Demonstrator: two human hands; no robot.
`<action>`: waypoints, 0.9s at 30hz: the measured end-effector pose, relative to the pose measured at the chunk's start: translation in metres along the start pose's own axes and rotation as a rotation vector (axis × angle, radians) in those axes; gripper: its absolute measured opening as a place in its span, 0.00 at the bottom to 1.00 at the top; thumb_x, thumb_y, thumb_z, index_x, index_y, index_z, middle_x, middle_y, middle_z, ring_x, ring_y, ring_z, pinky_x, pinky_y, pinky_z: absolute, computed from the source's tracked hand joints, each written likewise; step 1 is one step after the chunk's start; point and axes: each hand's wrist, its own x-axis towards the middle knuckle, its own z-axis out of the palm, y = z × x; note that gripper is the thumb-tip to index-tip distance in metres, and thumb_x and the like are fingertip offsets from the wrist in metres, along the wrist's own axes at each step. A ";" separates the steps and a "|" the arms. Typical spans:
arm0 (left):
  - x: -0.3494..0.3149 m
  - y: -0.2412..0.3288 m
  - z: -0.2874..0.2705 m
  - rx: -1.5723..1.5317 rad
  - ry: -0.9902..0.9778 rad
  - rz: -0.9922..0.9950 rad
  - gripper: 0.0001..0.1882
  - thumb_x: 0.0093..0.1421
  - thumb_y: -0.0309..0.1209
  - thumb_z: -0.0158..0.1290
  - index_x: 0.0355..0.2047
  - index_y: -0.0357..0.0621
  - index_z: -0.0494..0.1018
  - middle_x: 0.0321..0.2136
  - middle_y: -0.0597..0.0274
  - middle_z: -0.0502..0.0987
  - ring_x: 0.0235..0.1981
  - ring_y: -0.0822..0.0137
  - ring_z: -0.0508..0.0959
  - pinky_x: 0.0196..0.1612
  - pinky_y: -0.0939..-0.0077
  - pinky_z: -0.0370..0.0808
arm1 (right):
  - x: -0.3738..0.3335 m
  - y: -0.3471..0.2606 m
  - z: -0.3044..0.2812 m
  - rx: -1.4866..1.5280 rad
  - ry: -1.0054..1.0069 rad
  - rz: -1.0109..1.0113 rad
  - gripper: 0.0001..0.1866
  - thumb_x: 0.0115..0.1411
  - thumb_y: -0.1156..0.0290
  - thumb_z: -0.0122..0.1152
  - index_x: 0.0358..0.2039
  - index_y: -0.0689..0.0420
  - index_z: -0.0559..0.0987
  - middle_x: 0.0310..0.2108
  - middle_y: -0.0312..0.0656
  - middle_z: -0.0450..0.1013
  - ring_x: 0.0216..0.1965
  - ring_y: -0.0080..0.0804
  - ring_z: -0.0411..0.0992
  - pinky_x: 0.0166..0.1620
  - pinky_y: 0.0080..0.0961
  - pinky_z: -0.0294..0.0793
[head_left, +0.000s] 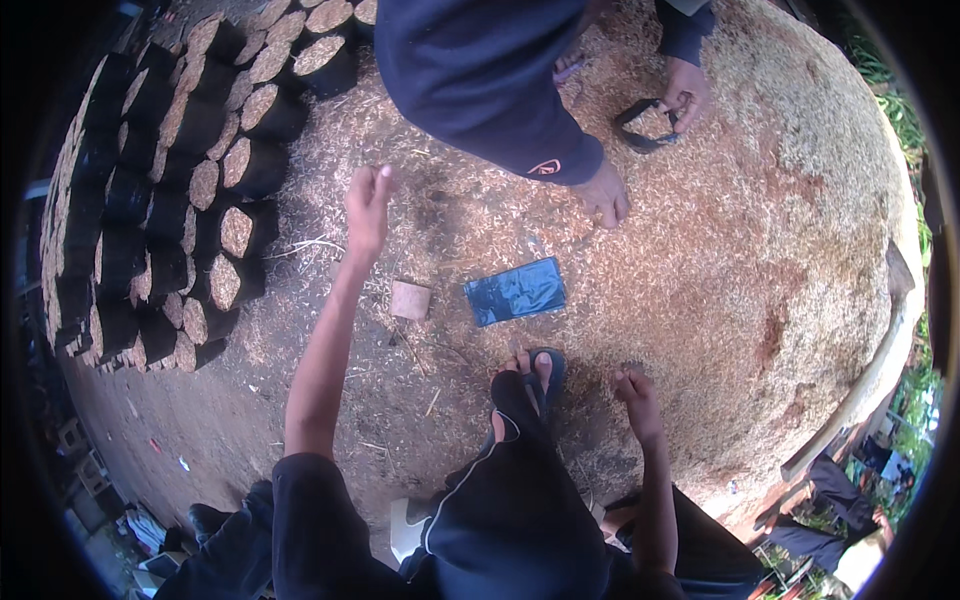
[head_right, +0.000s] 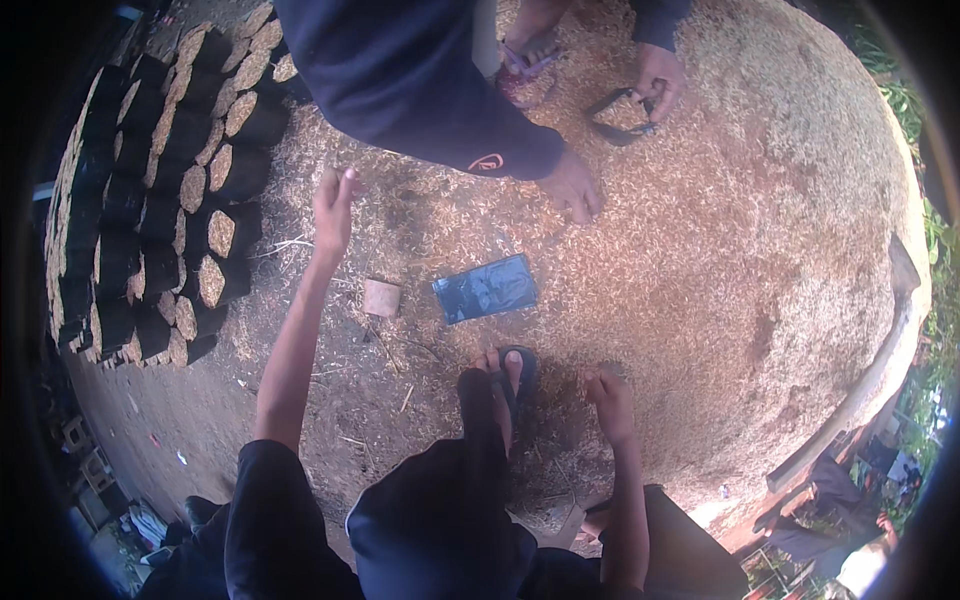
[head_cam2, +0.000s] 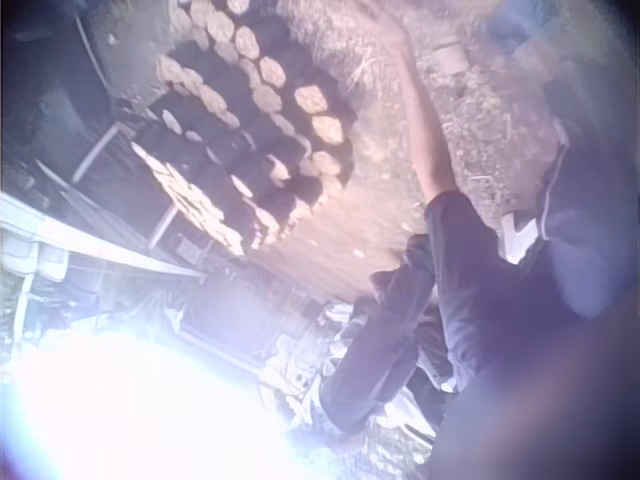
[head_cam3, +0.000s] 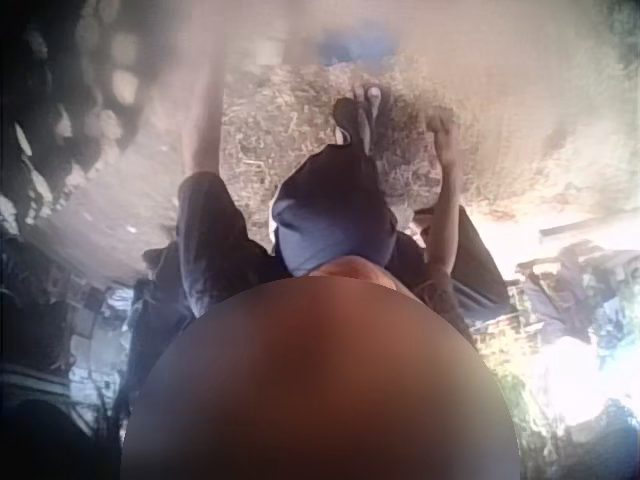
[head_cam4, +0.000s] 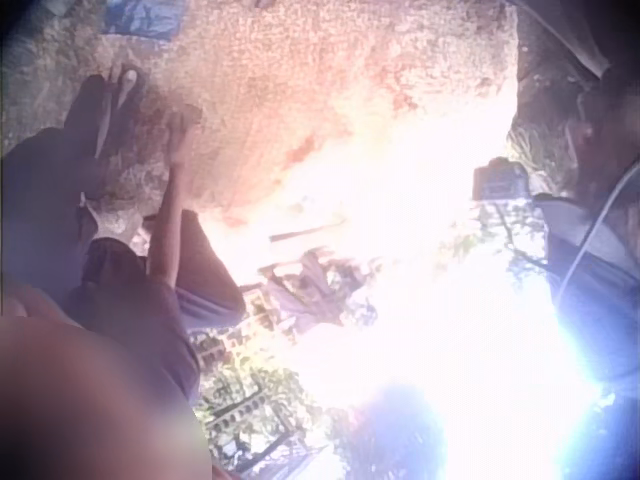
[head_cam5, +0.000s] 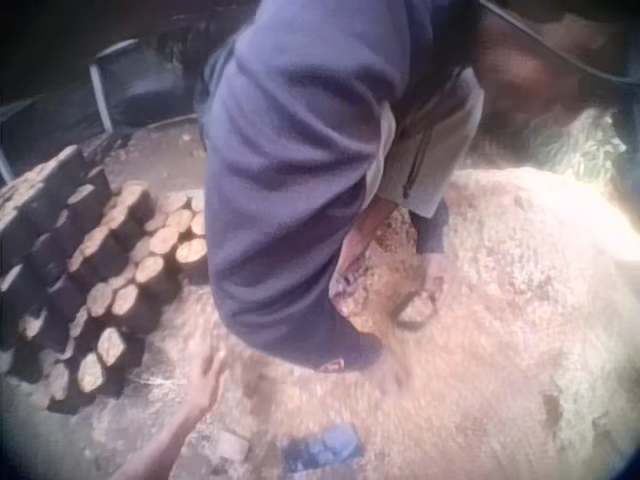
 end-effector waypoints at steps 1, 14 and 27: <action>-0.034 0.005 0.015 0.046 -0.091 0.099 0.11 0.67 0.36 0.52 0.33 0.42 0.71 0.32 0.62 0.74 0.33 0.71 0.74 0.33 0.72 0.70 | -0.005 -0.003 -0.009 0.021 0.003 -0.019 0.12 0.68 0.65 0.55 0.28 0.57 0.74 0.20 0.31 0.66 0.25 0.23 0.65 0.33 0.24 0.65; -0.202 0.035 0.168 0.832 -0.433 0.679 0.24 0.52 0.42 0.65 0.47 0.50 0.73 0.46 0.63 0.72 0.50 0.58 0.71 0.49 0.56 0.65 | -0.058 0.048 -0.026 -0.035 0.067 -0.037 0.20 0.62 0.76 0.56 0.55 0.52 0.76 0.54 0.45 0.74 0.53 0.46 0.74 0.56 0.41 0.73; -0.194 0.011 0.176 0.917 -0.366 0.815 0.17 0.59 0.42 0.58 0.45 0.49 0.73 0.44 0.61 0.71 0.48 0.56 0.70 0.45 0.54 0.66 | -0.102 0.092 0.025 -0.178 0.108 -0.374 0.14 0.61 0.73 0.58 0.48 0.58 0.78 0.34 0.51 0.75 0.38 0.51 0.75 0.42 0.42 0.74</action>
